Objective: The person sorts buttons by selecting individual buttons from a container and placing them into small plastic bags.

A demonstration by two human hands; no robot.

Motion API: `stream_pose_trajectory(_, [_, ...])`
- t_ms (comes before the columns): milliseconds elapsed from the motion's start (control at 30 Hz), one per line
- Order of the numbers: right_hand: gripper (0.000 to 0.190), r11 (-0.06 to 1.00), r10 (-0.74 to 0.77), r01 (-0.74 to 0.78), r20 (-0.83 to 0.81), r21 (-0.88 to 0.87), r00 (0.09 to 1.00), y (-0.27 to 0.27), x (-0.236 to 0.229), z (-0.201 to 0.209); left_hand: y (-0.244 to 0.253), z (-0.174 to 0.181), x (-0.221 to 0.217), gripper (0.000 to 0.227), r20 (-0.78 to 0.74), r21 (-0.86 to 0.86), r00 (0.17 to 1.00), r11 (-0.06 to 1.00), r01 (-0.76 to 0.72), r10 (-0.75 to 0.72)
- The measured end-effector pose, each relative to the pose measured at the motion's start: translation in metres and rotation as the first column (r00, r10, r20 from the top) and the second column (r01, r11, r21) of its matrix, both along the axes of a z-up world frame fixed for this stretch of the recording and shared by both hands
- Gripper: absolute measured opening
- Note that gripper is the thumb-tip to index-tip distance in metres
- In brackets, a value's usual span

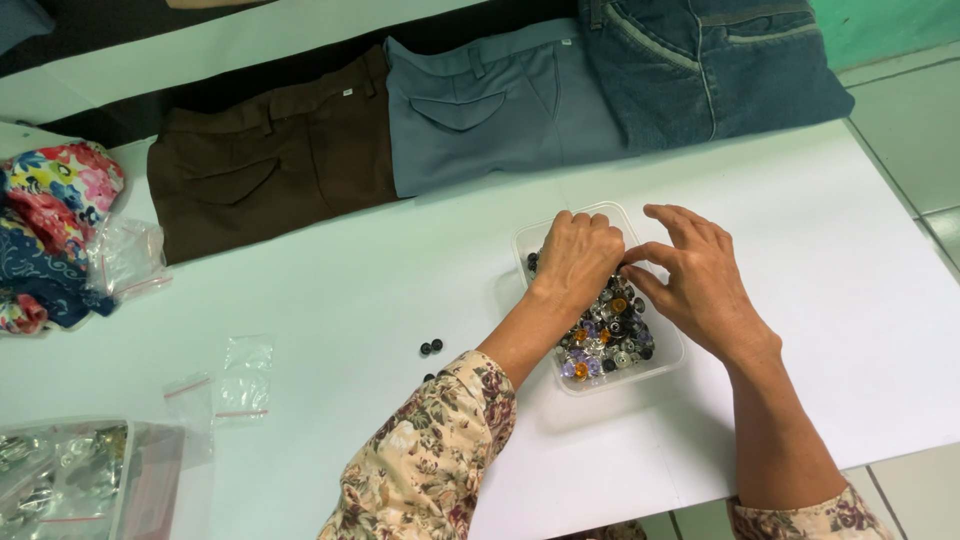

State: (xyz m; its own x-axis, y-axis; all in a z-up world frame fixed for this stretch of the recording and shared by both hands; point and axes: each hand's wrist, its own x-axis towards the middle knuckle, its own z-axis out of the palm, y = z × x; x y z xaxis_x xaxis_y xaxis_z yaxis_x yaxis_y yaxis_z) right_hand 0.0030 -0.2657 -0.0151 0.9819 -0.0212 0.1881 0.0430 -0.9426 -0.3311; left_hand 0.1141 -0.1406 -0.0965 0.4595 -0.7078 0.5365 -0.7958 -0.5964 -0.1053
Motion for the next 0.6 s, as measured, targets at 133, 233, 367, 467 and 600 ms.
stream_pose_trajectory(133, [0.012, 0.999, 0.017, -0.018, 0.05, 0.034, 0.999, -0.007, 0.002, -0.007, 0.02, 0.034, -0.008, 0.015, -0.031, -0.095, 0.999, 0.995, 0.029, -0.032])
stream_pose_trajectory(233, [0.014, 0.977, 0.193, -0.211, 0.37, 0.007, 0.908, -0.001, -0.003, 0.003, 0.059, 0.068, -0.016, 0.016, -0.011, -0.054, 0.995, 0.994, -0.098, 0.097])
stream_pose_trajectory(367, [0.018, 0.967, 0.217, -0.251, 0.392, 0.035, 0.894, 0.042, -0.017, 0.033, 0.129, 0.102, -0.02, 0.018, -0.25, -0.042, 0.958, 0.987, -0.157, 0.142])
stream_pose_trajectory(467, [0.02, 0.936, 0.285, -0.343, 0.401, 0.08, 0.871, 0.086, -0.021, 0.04, 0.184, 0.101, -0.024, 0.013, -0.364, -0.039, 0.911, 0.974, -0.221, 0.192])
stream_pose_trajectory(600, [0.018, 0.909, 0.276, -0.359, 0.339, 0.213, 0.899, 0.154, -0.023, 0.043, 0.239, 0.096, -0.034, 0.01, -0.542, -0.015, 0.806, 0.956, -0.293, 0.238])
